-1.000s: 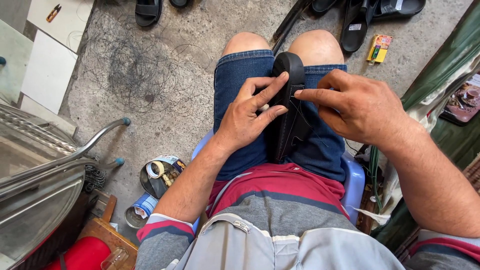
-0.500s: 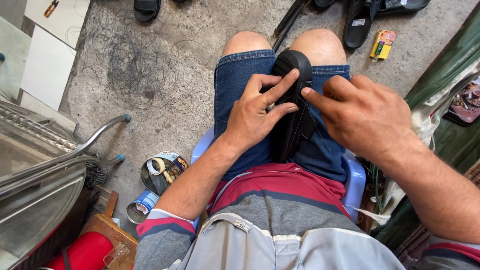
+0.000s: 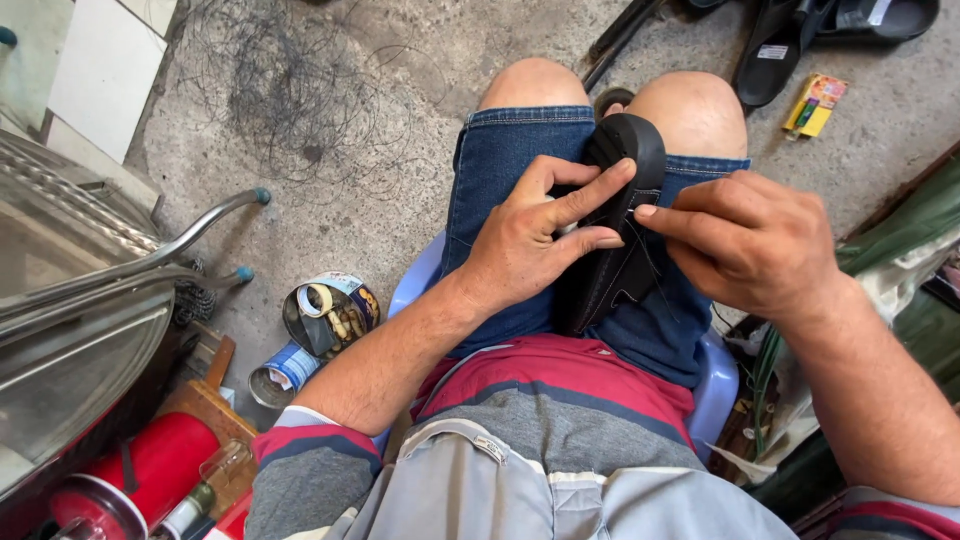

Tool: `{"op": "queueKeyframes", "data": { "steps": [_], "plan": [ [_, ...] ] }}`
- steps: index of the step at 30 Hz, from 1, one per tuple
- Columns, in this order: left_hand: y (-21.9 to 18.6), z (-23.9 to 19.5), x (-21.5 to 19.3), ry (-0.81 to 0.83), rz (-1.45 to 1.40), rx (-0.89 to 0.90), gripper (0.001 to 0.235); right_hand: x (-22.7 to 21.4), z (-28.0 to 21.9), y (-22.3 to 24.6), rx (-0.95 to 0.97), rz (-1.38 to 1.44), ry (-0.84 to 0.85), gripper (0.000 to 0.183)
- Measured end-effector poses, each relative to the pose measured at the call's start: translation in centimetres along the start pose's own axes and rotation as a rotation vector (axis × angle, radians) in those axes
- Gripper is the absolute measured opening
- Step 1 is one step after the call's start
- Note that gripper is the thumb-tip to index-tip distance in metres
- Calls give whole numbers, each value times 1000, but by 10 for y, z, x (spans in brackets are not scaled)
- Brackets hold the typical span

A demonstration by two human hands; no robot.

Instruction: The person sits on a stool and sews a black slipper held on their lap using a needle and thread. They repeatedly push the needle through the slipper's sole and pull the thread to secure the stitching.

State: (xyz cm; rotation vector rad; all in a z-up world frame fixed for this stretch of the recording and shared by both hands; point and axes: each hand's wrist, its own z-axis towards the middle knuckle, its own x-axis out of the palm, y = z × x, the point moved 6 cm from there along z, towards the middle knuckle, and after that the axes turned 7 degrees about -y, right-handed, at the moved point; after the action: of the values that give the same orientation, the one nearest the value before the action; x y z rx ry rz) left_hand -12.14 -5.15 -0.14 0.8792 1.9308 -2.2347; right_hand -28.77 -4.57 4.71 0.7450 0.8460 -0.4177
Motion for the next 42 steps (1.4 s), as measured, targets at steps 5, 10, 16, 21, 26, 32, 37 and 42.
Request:
{"op": "queueKeyframes", "data": {
  "steps": [5, 10, 16, 21, 26, 32, 37, 42],
  "plan": [
    [-1, 2, 3, -13, 53, -27, 54, -2, 4, 0, -31, -72, 36, 19],
    [-3, 1, 11, -37, 119, -42, 57, -2, 4, 2, 1, -151, 57, 14],
    [-5, 4, 18, -11, 183, -60, 60, 3, -2, -4, 128, -84, 21, 8],
    [-8, 4, 13, -14, 175, -74, 58, 6, -15, -14, 265, 71, -2, 13],
    [-10, -9, -6, -85, 76, -33, 51, -1, -16, -5, 299, 81, 3, 15],
    [1, -19, -42, 176, 233, -76, 12, -8, -3, 15, 162, -206, 89, 24],
    [-3, -17, -35, 252, -926, -381, 5, -7, 8, 24, 110, -237, 126, 33],
    [-9, -6, -9, 76, -753, -328, 10, -5, 7, 25, 120, -270, 117, 33]
  ]
}}
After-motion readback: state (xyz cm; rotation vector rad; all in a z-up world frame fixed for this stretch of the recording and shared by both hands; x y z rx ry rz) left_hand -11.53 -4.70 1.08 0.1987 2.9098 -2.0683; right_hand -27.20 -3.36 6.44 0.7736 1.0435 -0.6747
